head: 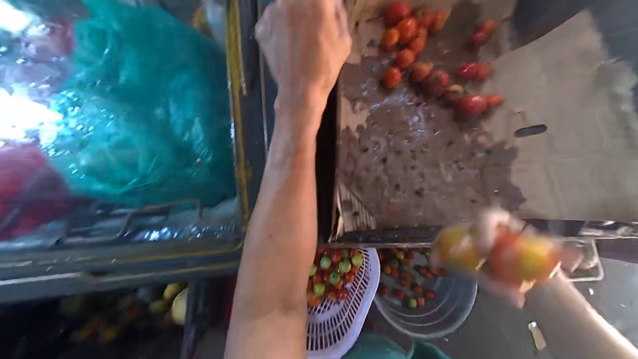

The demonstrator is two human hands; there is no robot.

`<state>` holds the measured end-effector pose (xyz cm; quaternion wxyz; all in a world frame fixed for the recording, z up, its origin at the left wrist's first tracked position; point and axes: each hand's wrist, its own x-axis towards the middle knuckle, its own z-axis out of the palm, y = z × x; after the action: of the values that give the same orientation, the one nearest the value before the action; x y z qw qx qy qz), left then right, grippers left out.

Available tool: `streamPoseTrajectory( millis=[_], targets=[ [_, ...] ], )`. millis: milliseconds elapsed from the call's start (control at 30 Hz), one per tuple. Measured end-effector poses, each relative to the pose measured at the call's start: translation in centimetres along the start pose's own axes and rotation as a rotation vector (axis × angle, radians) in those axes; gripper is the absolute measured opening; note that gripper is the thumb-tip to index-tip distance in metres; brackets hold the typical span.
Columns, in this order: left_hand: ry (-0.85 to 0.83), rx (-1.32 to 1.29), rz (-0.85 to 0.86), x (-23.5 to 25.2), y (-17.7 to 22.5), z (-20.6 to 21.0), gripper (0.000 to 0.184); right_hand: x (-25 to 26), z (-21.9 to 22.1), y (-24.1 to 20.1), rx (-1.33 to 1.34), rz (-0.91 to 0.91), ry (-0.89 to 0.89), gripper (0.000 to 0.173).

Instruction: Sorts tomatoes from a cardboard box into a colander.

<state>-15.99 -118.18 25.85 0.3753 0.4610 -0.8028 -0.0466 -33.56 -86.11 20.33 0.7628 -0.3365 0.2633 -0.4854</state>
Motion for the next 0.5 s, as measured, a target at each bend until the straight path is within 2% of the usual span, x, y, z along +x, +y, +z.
streamPoseTrajectory(
  millis=[67, 167, 233, 267, 300, 367, 400, 433, 500],
  targets=[
    [0.002, -0.016, -0.009, 0.4, 0.1, 0.3, 0.021, -0.9, 2.4, 5.9, 0.038, 0.288, 0.033, 0.04],
    [-0.039, -0.003, -0.041, 0.4, 0.2, 0.2, 0.024, -1.2, 3.1, 15.5, 0.03, 0.724, 0.394, 0.046],
    [-0.088, 0.008, -0.052, 0.4, 0.3, -0.2, 0.036, -0.4, 2.4, 20.2, -0.131, 0.825, 0.586, 0.047],
    [-0.096, 0.003, -0.053, 0.4, 0.4, -0.4, 0.044, 0.0, 1.9, 21.6, -0.273, 0.828, 0.596, 0.051],
    [-0.086, -0.014, -0.046, 0.3, 0.5, -0.5, 0.051, 0.3, 1.7, 22.1, -0.45, 0.821, 0.534, 0.062],
    [-0.08, -0.052, -0.02, 0.2, 0.4, -0.5, 0.058, 1.5, 2.2, 20.5, -0.844, 0.858, 0.246, 0.083],
    [-0.113, -0.065, -0.01, 0.1, 0.3, -0.4, 0.058, 2.1, 3.2, 18.6, -0.985, 0.852, 0.117, 0.083],
    [-0.144, -0.075, -0.002, 0.1, 0.2, -0.3, 0.057, 2.3, 4.2, 16.2, -1.083, 0.762, 0.009, 0.077],
    [-0.185, -0.044, 0.002, 0.1, 0.2, -0.1, 0.05, 1.9, 5.2, 10.7, -1.153, 0.396, -0.146, 0.054]
  ],
)
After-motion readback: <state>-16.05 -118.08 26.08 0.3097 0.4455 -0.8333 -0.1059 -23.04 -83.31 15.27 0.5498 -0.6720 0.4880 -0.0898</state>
